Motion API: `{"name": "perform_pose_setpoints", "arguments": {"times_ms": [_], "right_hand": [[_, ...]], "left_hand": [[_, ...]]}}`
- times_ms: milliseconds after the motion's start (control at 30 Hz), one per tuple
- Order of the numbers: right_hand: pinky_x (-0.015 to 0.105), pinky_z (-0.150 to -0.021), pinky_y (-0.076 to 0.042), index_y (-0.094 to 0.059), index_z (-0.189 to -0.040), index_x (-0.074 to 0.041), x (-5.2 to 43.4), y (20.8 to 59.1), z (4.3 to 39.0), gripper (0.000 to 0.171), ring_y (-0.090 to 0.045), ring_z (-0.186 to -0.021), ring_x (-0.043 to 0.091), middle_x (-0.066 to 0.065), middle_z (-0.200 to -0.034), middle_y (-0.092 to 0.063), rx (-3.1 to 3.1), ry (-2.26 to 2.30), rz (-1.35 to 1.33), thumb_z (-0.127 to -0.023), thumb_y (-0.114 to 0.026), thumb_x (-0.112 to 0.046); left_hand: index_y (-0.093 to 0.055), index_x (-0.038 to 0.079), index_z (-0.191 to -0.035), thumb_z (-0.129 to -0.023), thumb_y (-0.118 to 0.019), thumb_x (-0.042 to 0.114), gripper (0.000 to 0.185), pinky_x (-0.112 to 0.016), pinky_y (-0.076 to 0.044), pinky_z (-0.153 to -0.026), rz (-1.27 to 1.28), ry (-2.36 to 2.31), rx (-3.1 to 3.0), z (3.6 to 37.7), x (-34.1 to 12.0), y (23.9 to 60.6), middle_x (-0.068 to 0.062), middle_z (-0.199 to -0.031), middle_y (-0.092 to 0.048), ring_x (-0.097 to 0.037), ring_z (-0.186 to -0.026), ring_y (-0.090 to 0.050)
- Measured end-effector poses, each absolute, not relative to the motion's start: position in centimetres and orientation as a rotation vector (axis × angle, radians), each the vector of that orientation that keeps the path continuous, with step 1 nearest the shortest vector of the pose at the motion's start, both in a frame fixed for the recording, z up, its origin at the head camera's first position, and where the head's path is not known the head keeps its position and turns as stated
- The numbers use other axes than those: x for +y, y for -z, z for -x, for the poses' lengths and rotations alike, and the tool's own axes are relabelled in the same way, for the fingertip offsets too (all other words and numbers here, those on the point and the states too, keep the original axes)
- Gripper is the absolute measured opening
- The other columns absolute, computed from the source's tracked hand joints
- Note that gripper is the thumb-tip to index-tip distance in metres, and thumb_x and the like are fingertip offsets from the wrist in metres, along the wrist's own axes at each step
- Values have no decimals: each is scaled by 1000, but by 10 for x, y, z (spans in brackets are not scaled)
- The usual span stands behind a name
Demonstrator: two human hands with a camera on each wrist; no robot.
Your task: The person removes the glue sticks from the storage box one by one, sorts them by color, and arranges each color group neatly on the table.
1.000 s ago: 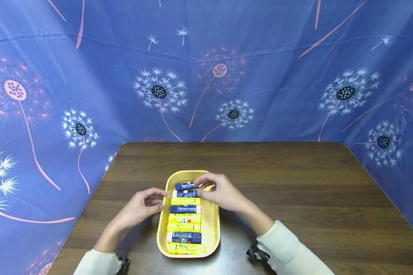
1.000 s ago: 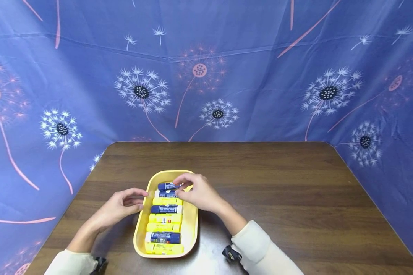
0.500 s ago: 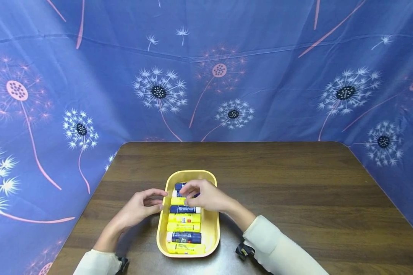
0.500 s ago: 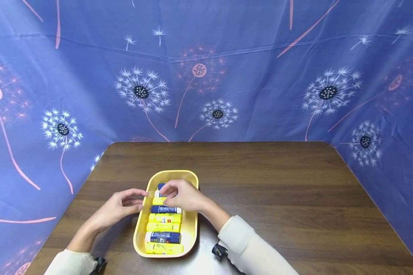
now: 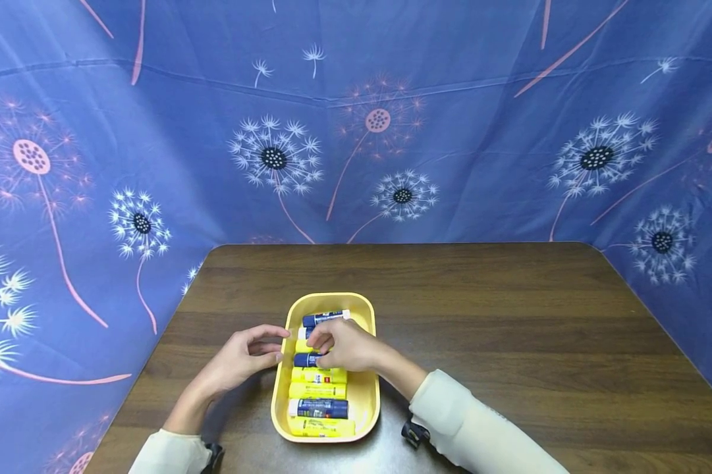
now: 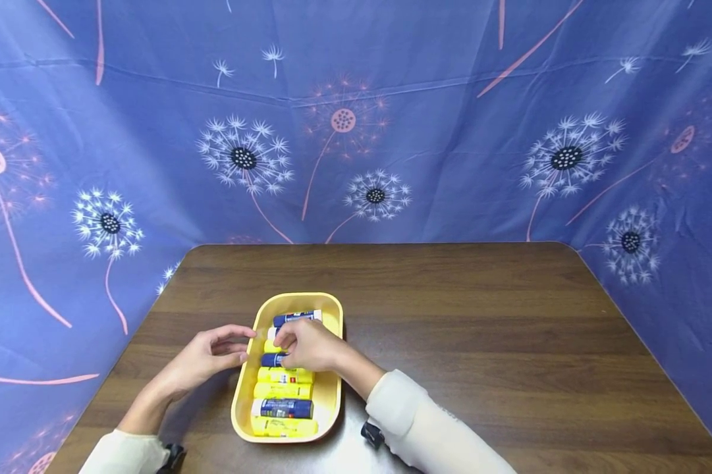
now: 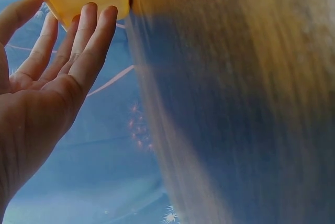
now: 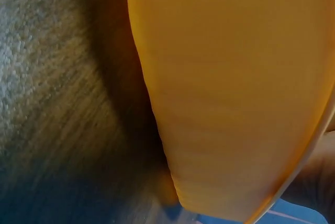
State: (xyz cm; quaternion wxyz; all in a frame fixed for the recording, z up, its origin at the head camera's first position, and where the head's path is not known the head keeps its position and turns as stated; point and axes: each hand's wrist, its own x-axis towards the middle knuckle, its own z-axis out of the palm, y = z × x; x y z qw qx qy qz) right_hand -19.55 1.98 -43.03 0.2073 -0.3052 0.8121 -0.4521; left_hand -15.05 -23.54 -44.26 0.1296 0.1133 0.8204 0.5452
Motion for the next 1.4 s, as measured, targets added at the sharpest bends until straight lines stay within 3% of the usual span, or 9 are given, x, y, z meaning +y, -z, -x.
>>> {"name": "perform_pose_setpoints", "arguments": {"times_ms": [300,500,667,933,1267,1400], "right_hand": [[16,-76,-54,-74,-105,1,15,430,193,26,-69,-84,13,11,-97,-77,2414,1133,872,-79,-78,6],[17,-79,-54,-78,-103,-5,11,433,192,25,-69,-85,7,4,-95,-79,2534,1012,870,-79,-78,4],[21,-84,-56,-80,-104,-8,9,439,191,25,-71,-92,8,2,-99,-80,2571,954,847,-80,-78,0],[20,-80,-55,-81,-103,-9,11,443,191,25,-70,-89,8,1,-96,-80,2553,1003,837,-80,-79,1],[20,-82,-55,-81,-103,-9,12,441,190,25,-71,-90,8,0,-97,-81,2523,1060,871,-81,-79,1],[19,-81,-55,-81,-101,-10,12,438,190,21,-70,-88,7,-1,-95,-80,2499,1096,870,-82,-79,0]], "left_hand": [[-60,-4,-135,-94,-75,10,46,-22,-58,-88,-308,-1607,2359,151,-236,443,-29,-136,-63,-37,-119,-70],[-60,-4,-134,-93,-76,11,46,-22,-58,-88,-298,-1610,2360,153,-236,443,-29,-133,-65,-32,-116,-71],[-61,-1,-134,-93,-76,11,45,-23,-59,-87,-286,-1596,2365,153,-236,443,-29,-131,-67,-32,-116,-71],[-60,-2,-134,-93,-74,9,44,-23,-59,-87,-283,-1596,2359,150,-234,443,-30,-133,-65,-36,-120,-69],[-59,-3,-136,-94,-74,10,46,-23,-58,-88,-281,-1623,2333,149,-234,444,-31,-135,-63,-12,-112,-71],[-58,-3,-137,-94,-73,9,47,-22,-58,-89,-282,-1635,2317,149,-234,443,-32,-135,-63,-10,-113,-71]]}}
